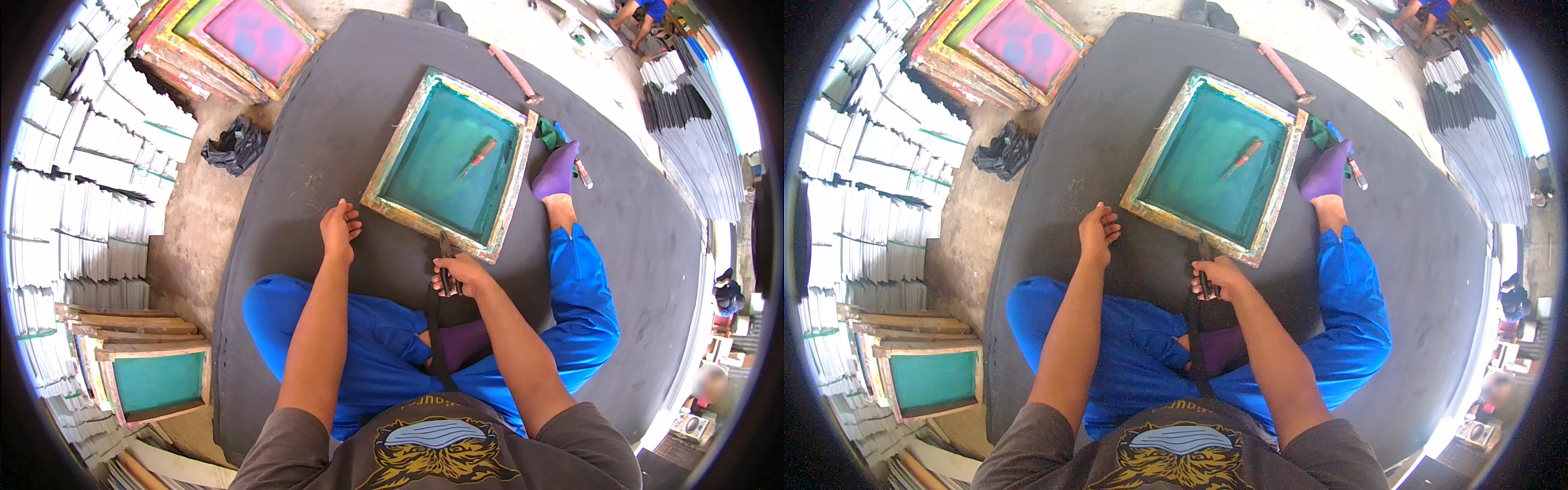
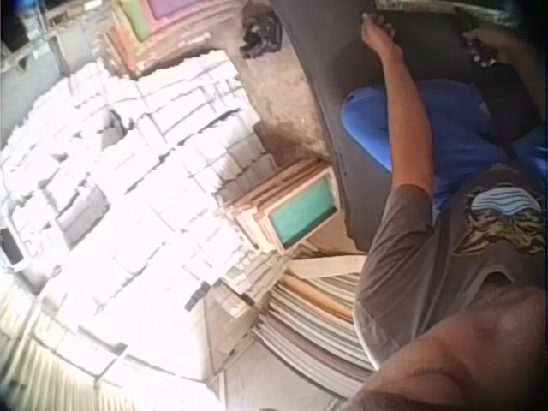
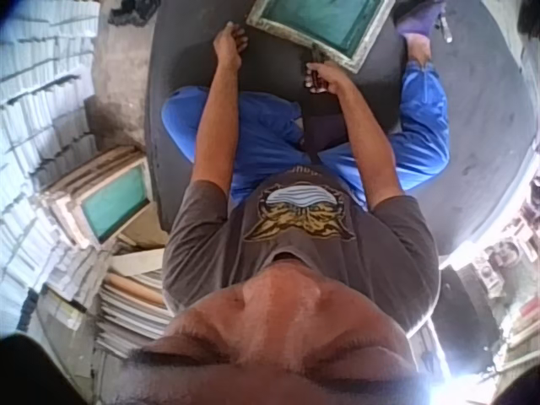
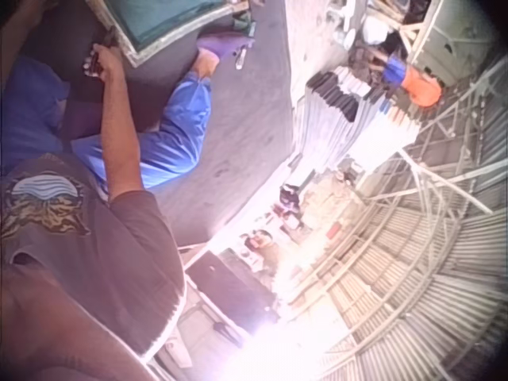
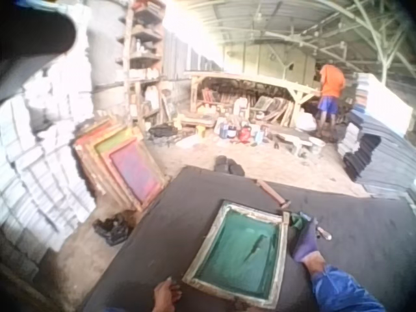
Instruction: The person sits on the floor and uses pliers to trim excess material along the edge of a green screen printing frame. The person repeatedly adjusts the frame and uses the pliers to pull and cut material from the frame's border.
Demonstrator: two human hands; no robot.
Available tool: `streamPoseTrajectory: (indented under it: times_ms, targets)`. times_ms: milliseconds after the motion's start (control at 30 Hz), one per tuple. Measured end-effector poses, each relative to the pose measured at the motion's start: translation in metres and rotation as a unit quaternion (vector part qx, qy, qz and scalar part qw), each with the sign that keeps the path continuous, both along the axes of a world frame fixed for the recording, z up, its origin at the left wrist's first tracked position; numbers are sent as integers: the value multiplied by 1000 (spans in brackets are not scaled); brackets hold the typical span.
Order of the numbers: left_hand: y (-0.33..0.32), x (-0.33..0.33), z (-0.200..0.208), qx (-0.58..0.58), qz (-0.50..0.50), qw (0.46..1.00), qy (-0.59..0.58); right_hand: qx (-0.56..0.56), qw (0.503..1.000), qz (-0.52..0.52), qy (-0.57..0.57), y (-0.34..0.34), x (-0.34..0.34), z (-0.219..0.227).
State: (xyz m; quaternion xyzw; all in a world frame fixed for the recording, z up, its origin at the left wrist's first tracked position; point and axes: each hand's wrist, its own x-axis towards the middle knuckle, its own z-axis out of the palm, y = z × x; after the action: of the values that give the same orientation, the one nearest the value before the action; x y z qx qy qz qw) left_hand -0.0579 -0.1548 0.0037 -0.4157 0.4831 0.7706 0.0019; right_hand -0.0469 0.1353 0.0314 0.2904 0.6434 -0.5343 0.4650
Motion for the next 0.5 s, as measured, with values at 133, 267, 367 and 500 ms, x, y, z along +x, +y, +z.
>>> streamPoseTrajectory:
  times_ms: [133,267,367,500]
  targets:
    - [4,-1,0,-6,-10,1000,0,36,997,-1,70,-6,7,-5]
    - [7,-3,-7,-16,-30,999,6,89,987,-25,129,-22,16,-13]
    - [14,-3,-4,-29,-60,998,2,111,981,-37,154,-29,22,-16]
    - [17,-2,-7,-32,-67,997,-1,168,967,-50,182,-40,26,-13]
